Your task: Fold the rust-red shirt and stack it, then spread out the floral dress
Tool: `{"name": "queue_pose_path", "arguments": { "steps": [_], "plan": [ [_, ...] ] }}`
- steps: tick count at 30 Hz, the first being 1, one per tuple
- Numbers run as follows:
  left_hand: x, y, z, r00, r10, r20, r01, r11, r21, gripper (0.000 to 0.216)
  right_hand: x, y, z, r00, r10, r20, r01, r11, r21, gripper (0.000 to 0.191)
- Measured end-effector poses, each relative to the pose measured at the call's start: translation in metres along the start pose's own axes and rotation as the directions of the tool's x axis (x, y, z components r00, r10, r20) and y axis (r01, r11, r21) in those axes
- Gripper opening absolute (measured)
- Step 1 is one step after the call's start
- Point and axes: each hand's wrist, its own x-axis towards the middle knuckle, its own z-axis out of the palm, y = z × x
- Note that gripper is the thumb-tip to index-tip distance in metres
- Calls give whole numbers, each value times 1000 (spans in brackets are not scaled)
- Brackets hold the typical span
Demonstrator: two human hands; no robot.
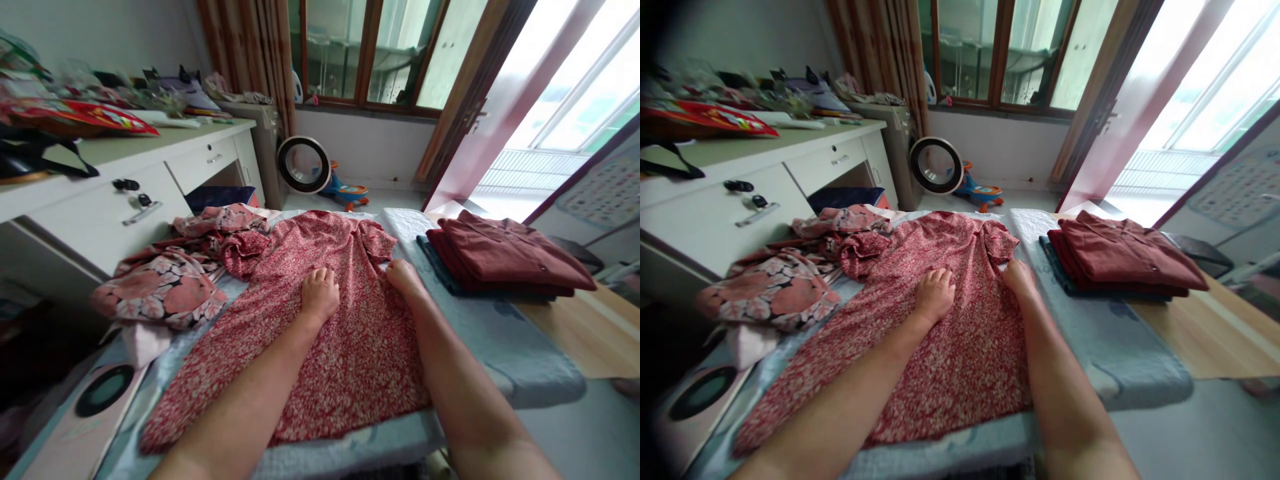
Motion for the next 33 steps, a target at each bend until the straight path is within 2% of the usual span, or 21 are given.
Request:
{"name": "queue_pose_path", "arguments": {
  "steps": [3,7,13,17,19,22,25,28,30,33],
  "plan": [
    [-2,-1,2,1000,6,-24,-6,1000,-10,26,3,-1,16,999,46,-11,-46,999,-1,37],
    [-2,-2,4,1000,23,-19,-24,1000,-18,30,-3,-2,29,990,86,-108,-90,995,-32,40],
    [-1,-2,5,999,23,24,-22,999,-24,41,-6,2,37,982,-21,-186,14,999,-39,22],
    [-1,-3,5,999,11,31,-10,1000,-12,43,-3,3,41,972,-81,-220,86,996,15,20],
    [-1,-3,5,999,10,35,-10,1000,-8,44,-2,3,41,967,-51,-250,71,995,73,20],
    [0,-3,6,999,8,45,-7,1000,-5,46,-2,5,39,956,88,-279,-35,981,190,25],
    [0,-4,7,999,4,46,-3,1000,-9,46,-3,9,37,947,153,-283,-76,961,266,27],
    [0,-4,7,999,-2,45,3,1000,-9,47,-2,13,38,958,103,-268,-20,955,296,26],
    [0,-4,7,999,-9,48,9,1000,-5,48,-1,14,39,967,74,-245,-3,961,278,30],
    [1,-5,9,998,-18,55,18,1000,-1,50,-1,15,35,981,32,-193,4,983,185,23]
  ]
}}
